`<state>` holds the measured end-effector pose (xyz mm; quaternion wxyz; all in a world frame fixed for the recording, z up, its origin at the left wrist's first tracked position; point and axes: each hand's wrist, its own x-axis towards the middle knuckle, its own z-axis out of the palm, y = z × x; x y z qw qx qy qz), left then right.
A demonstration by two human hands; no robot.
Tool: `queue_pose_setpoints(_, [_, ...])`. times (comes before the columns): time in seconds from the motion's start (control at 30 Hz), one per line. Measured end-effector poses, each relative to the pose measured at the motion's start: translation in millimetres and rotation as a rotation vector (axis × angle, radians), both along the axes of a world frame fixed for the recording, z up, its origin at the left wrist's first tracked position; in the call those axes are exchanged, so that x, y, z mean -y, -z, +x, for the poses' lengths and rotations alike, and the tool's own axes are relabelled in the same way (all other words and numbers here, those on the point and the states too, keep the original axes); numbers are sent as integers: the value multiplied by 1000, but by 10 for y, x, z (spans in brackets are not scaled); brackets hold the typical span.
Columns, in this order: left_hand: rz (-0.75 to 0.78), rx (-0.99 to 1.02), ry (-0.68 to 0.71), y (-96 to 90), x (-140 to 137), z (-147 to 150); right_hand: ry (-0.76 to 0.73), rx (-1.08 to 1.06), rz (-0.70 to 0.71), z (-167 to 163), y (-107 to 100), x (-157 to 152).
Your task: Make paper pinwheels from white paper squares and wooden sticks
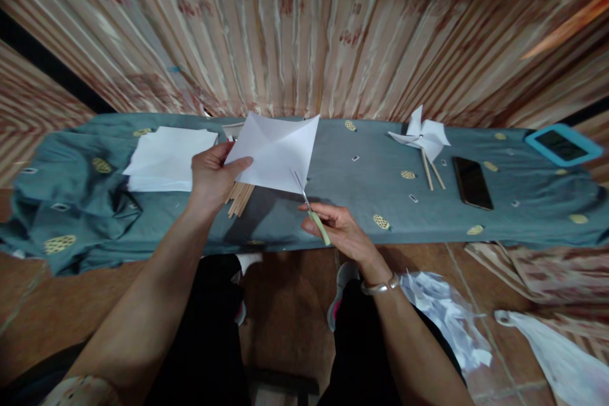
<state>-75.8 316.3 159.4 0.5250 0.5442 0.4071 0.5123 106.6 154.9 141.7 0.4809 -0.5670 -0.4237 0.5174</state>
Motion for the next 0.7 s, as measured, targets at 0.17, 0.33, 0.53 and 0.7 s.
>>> queue_pose_setpoints(0.17, [-4, -15, -4, 2, -1, 5, -9, 6, -13, 7, -16, 5])
queue_pose_setpoints(0.33, [3, -21, 14, 8, 3, 8, -18, 2, -13, 3, -13, 4])
queue_pose_setpoints(0.53, [-6, -9, 11, 21, -10, 9, -24, 3, -27, 12, -21, 14])
queue_pose_setpoints(0.7, [-9, -17, 4, 17, -3, 4, -14, 2, -10, 16, 0, 22])
